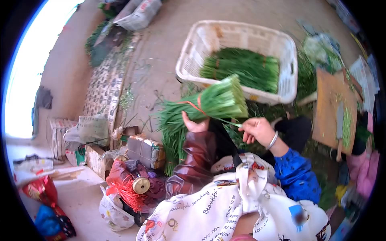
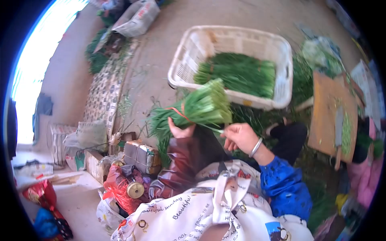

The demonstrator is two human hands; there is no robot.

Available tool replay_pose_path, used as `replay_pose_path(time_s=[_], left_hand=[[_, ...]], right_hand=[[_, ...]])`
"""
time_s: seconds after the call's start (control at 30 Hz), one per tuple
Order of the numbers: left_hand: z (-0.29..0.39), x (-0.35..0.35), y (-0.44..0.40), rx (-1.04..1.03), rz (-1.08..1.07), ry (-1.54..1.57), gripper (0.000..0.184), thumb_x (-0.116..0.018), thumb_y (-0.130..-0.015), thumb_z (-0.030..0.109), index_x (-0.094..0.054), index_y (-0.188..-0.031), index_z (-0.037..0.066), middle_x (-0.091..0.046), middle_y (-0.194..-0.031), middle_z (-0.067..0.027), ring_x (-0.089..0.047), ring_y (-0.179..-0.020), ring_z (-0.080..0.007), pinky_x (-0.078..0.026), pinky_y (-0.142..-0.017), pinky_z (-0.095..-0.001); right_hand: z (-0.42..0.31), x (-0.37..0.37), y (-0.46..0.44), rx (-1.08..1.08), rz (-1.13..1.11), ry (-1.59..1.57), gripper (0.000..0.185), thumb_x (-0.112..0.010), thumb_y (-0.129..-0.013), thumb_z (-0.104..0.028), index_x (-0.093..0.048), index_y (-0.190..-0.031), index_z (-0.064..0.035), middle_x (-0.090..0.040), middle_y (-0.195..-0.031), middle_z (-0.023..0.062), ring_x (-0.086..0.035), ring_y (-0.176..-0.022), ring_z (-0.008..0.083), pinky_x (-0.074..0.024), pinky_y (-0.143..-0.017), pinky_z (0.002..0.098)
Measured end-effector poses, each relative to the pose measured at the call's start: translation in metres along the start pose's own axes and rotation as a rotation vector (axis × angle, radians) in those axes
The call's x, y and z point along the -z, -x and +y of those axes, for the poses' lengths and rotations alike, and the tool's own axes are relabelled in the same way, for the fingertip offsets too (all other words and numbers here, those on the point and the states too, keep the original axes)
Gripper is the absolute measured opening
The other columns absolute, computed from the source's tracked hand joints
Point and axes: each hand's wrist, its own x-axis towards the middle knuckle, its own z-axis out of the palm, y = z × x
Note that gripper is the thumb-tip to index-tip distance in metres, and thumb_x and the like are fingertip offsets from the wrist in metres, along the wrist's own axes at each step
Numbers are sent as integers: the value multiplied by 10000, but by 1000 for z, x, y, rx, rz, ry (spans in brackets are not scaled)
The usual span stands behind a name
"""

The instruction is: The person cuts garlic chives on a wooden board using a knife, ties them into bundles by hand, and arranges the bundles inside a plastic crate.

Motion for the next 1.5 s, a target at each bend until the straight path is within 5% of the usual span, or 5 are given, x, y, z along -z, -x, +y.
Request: replay_pose_path(time_s=[0.3, 0.4, 0.63, 1.23, 1.5], left_hand=[[34, -2, -3, -247, 368, -108, 594, -387, -794, 534, -447, -1196, 101, -419, -1252, -124, -359, -1156, -330, -267, -954, -521], [31, -3, -3, -247, 357, -86, 568, -362, -812, 515, -454, -1189, 101, -439, -1236, -122, -383, -1140, -332, -289, -940, -520], [22, -2, -4, -249, 332, -161, 576, -389, -798, 516, -453, -1190, 99, -439, -1234, -123, -390, -1133, -333, -295, -936, -523], [12, -4, 3, -200, 357, -138, 643, -420, -770, 556, -433, -1208, 85, -422, -1244, -130, -373, -1146, -338, -279, -944, -541], [13, 4, 6, -131, 291, -226, 639, -475, -734, 546, -448, -1199, 109, -460, -1207, -114, -431, -1091, -309, -332, -914, -509]], right_hand=[[-40, 109, 119, -26, 86, 244, 159, -505, -797, -109, -590, -773, 23, -573, -546, 65, -552, -464, 97, -432, -424, 204], [35, 93, 83, 101, 373, 1352, 322, -531, -667, -35, -543, -987, 5, -555, -986, 169, -530, -906, 309, -439, -784, 363], [-11, -14, -15, 795, 476, 622, 241, -610, -718, -116, -510, -923, -36, -524, -854, 116, -543, -776, 277, -451, -669, 335], [-6, -18, -29, 903, 498, 880, 204, -665, -619, -111, -473, -658, -55, -480, -659, 78, -505, -626, 262, -416, -563, 351], [-4, -9, -11, 639, 344, 373, 160, -670, -682, -87, -526, -677, -19, -483, -646, 69, -508, -571, 169, -413, -535, 269]])
